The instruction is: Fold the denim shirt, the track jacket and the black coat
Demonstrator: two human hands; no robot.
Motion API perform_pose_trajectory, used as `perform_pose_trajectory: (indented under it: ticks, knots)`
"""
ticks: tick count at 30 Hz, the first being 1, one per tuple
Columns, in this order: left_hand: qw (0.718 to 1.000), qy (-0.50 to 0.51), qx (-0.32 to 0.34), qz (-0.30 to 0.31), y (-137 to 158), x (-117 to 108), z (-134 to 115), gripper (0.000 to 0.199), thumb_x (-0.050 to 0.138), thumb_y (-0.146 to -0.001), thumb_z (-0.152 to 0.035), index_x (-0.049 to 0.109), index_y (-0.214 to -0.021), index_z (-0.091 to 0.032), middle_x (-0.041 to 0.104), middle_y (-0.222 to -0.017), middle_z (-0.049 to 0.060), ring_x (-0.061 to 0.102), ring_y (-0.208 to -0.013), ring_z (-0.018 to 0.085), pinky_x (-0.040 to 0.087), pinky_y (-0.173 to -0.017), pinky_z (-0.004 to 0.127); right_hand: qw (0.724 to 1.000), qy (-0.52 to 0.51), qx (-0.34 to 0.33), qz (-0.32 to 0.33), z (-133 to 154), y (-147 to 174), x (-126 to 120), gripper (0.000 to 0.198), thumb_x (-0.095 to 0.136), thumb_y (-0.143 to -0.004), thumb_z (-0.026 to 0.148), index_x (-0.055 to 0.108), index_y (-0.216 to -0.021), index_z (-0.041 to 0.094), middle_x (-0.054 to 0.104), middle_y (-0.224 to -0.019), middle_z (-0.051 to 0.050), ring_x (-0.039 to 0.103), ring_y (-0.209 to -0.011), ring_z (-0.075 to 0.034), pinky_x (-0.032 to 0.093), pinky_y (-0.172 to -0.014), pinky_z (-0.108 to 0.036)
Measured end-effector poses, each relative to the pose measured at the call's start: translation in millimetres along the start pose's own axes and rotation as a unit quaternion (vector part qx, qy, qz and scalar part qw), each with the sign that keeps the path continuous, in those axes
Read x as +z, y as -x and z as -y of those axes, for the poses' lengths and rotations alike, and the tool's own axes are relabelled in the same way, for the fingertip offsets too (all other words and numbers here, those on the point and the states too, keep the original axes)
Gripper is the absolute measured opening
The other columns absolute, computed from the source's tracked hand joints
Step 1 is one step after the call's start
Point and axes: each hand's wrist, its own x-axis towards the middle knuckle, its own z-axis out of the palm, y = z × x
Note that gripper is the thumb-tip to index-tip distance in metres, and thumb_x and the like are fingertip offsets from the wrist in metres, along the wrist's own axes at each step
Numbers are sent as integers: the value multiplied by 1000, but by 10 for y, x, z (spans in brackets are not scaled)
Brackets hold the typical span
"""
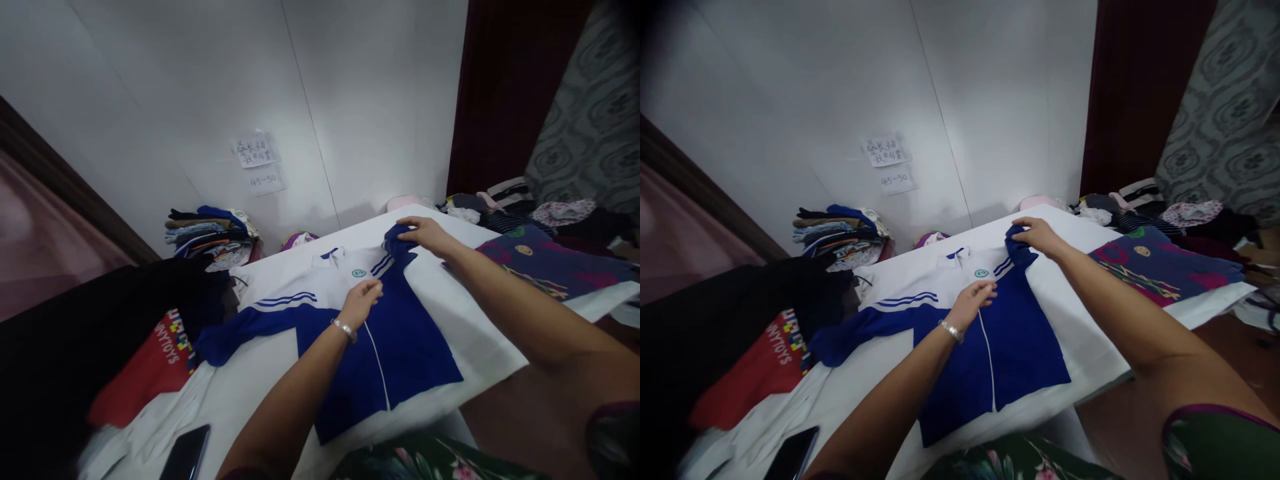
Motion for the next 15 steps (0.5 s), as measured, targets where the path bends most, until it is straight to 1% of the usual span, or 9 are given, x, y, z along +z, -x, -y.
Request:
perform_pose_trajectory:
  ticks: [1,3,5,7,8,9,11,13,15]
  knots:
    - [998,56,-19,1,-122,70,-52,40,58,-82,-46,60,-109,-17,61,-119,11,61,-101,20,49,-84,34,999,-6,-5,31,12,60,134,48,74,-62,18,64,-109,14,68,-76,-2,61,-63,-14,54,-63,-32]
    - [984,165,-59,15,-326,160,-127,50,49,-84,-57,56,-116,-20,58,-124,11,61,-100,21,50,-81,35,996,-19,-29,86,-12,221,384,49,74,-63,20,63,-111,16,70,-86,-5,64,-73,-16,55,-73,-36]
    - [963,247,-105,32,-461,184,-145,59,40,-83,-67,57,-116,-20,62,-117,11,63,-94,21,52,-77,37,988,-36,-66,138,-88,435,577,53,73,-66,24,60,-117,19,68,-106,-7,64,-91,-20,53,-83,-40]
    - [949,273,-158,22,-528,154,-99,59,43,-81,-66,61,-107,-17,67,-100,10,64,-83,21,52,-72,35,977,-48,-94,187,-207,674,671,59,70,-71,30,53,-128,23,62,-121,-8,59,-107,-23,50,-90,-42]
    - [945,268,-186,6,-542,124,-61,53,49,-80,-62,63,-100,-15,68,-90,9,65,-77,20,52,-69,33,974,-47,-107,195,-284,792,672,59,67,-74,33,51,-130,23,60,-124,-8,57,-111,-23,49,-92,-43]
    - [942,259,-212,-15,-549,88,-20,44,55,-78,-54,64,-93,-14,68,-80,8,64,-72,20,52,-67,32,975,-35,-117,186,-372,903,643,56,64,-78,35,50,-131,24,60,-125,-8,56,-113,-23,48,-93,-42]
    - [938,242,-244,-51,-564,7,47,26,63,-73,-38,64,-81,-13,65,-67,6,62,-62,18,51,-63,31,984,35,-119,130,-580,1099,508,47,56,-83,38,54,-127,23,63,-120,-8,59,-109,-22,48,-92,-41]
    - [938,240,-241,-74,-607,-73,66,16,64,-70,-28,62,-75,-13,64,-61,4,61,-57,17,51,-62,30,980,164,-89,74,-809,1262,321,44,52,-84,38,56,-125,22,65,-114,-9,62,-100,-23,49,-88,-40]
    - [941,241,-216,-95,-693,-141,26,13,65,-67,-24,61,-74,-14,64,-62,3,61,-56,16,51,-62,29,955,286,-35,67,-1014,1404,146,49,53,-82,38,54,-128,18,65,-112,-12,63,-94,-24,48,-84,-39]
